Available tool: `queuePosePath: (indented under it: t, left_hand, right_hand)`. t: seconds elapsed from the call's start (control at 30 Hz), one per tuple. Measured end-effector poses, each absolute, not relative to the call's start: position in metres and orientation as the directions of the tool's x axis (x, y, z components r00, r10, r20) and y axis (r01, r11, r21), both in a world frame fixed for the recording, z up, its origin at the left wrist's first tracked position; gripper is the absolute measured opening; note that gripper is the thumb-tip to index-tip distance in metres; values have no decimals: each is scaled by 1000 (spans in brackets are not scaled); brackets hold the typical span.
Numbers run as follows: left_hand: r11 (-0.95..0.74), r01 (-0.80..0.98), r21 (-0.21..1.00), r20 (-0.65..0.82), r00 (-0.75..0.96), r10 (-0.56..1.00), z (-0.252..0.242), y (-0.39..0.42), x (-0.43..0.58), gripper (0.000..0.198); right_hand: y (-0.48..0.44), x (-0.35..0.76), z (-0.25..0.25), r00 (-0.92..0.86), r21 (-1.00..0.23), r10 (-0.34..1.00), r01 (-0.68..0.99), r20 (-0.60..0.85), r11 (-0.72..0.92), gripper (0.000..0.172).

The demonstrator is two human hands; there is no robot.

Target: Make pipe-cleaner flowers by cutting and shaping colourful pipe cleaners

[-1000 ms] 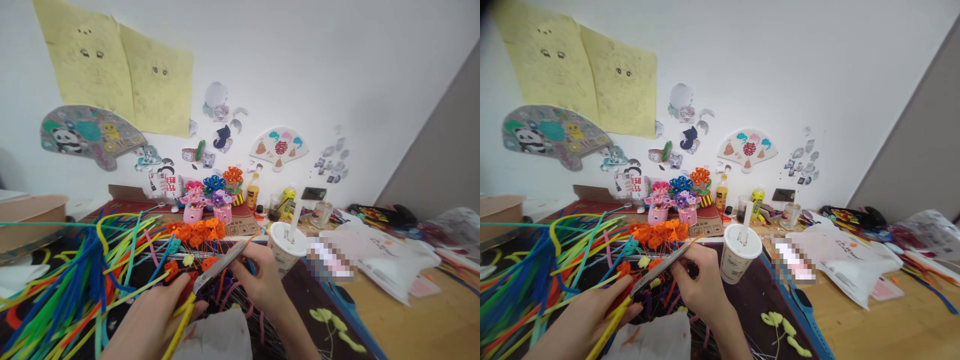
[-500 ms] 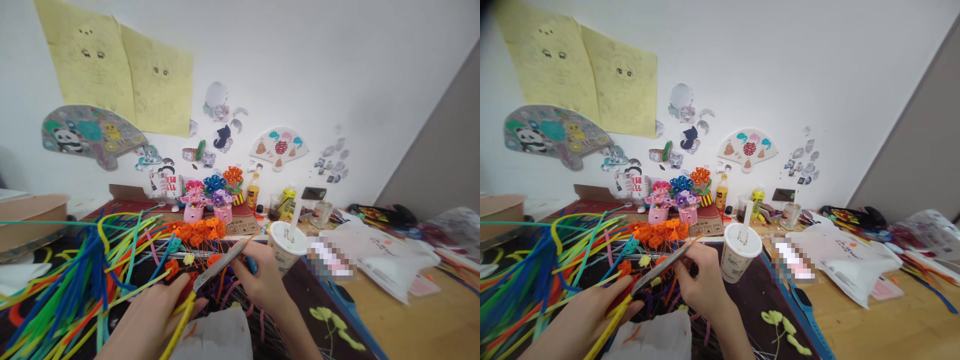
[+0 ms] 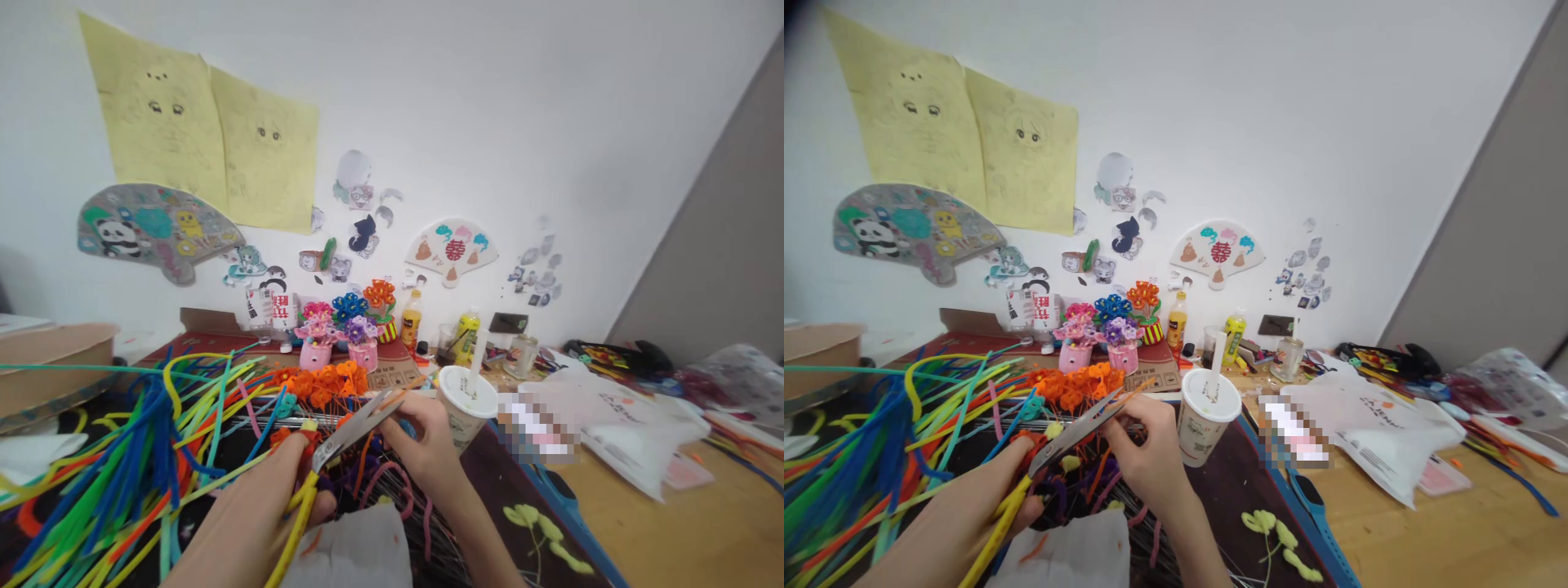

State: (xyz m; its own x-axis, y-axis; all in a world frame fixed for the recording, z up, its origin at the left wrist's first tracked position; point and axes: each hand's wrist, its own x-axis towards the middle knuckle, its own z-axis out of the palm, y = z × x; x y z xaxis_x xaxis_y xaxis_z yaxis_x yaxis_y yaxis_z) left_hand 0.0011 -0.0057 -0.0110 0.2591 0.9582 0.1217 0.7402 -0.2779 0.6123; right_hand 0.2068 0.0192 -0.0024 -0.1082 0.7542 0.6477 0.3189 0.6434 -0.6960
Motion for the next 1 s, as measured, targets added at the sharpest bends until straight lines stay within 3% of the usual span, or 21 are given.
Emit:
queuePosePath:
  t: [0.23,0.43,0.63,1.0]
  left_hand:
    - [-305,778,548,184,243,952,-10,-6,2,10]
    - [-284,845,454,106,265,958,-7,-9,5,9]
    - [-278,857,434,21,299,954,-7,-7,7,13]
    - [-286,892,350,-13,310,951,0,-8,7,16]
  right_hand:
    - [13,196,-3,-143,-668,736,334,661,665,23]
    - [12,193,-3,-175,-634,705,330,687,700,23]
    - [12,192,-4,-191,-608,692,358,696,709,22]
    - [10,194,-1,-244,-541,683,454,689,708,25]
